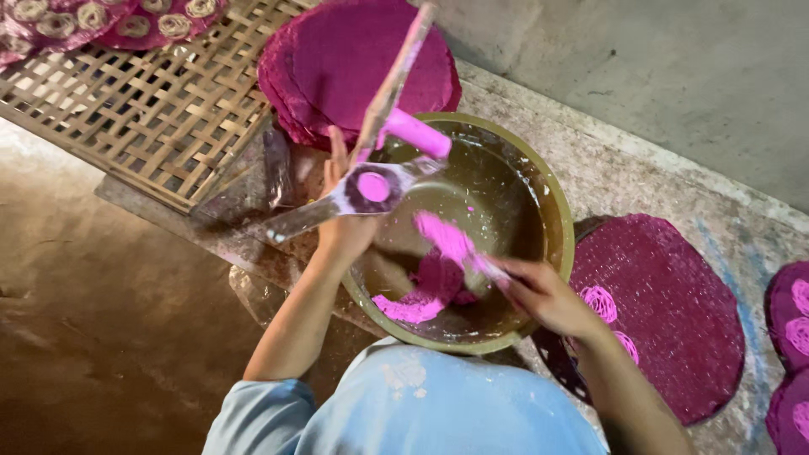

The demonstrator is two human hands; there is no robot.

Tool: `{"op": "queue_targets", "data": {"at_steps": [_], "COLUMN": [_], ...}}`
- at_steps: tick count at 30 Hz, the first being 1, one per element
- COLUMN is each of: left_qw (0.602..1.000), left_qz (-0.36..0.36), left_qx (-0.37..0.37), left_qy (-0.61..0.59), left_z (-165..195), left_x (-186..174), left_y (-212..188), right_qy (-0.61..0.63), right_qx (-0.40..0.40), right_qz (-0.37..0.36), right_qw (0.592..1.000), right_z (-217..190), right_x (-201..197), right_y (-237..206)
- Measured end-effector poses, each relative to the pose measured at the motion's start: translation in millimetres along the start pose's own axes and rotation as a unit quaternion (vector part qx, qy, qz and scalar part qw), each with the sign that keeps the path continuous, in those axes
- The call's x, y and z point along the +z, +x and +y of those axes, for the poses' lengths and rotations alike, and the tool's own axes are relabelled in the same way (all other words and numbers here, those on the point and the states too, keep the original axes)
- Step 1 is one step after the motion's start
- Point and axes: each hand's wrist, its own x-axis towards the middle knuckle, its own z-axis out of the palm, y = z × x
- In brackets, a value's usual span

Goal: The person fills a wooden extruder tool with pink paste from a large bowl and squeezes rosette shapes onto round pink boards, working on one board at a time. When a board is covered with rosettes, they set it aside and place a new board on the work surface to continue piping.

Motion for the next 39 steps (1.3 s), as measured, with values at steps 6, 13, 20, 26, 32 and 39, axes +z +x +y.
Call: {"op": "queue_targets", "data": {"at_steps": [6, 13, 20, 26, 32, 39], "left_qw": [0.847, 0.516, 0.773, 0.871, 0.747, 0.831], "left_qz": [-0.007, -0.349, -0.343, -0.413, -0.41, -0.334], "left_qx": [-0.203, -0.285, -0.027, -0.028, -0.012, 0.138], "left_qy": [-0.492, -0.729, -0.533, -0.265, -0.523, -0.422], "left_z": [-37.1, 53.0, 121.0, 189.7, 244.7, 266.7], "left_x": [14.4, 61.2, 30.8, -10.7, 11.3, 83.7], "left_y": [-22.7, -119.9, -110.0, -104.5, -111.4, -109.0], "right_qy": [-0.262, 0.443, 0.329, -0.125, -0.208, 0.125], "right_qx": [-0.053, -0.386, -0.427, -0.556, -0.544, -0.154], "right_qz": [-0.065, 0.088, 0.072, 0.142, 0.137, -0.156], "right_qw": [0.962, 0.804, 0.839, 0.809, 0.801, 0.968], "right_z": [19.9, -30.3, -42.0, -2.2, 6.5, 59.0], "right_x": [23.4, 15.0, -30.1, -49.6, -48.4, -144.2], "right_y": [10.4, 12.4, -51.7, -111.5, -148.7, -204.5]}}
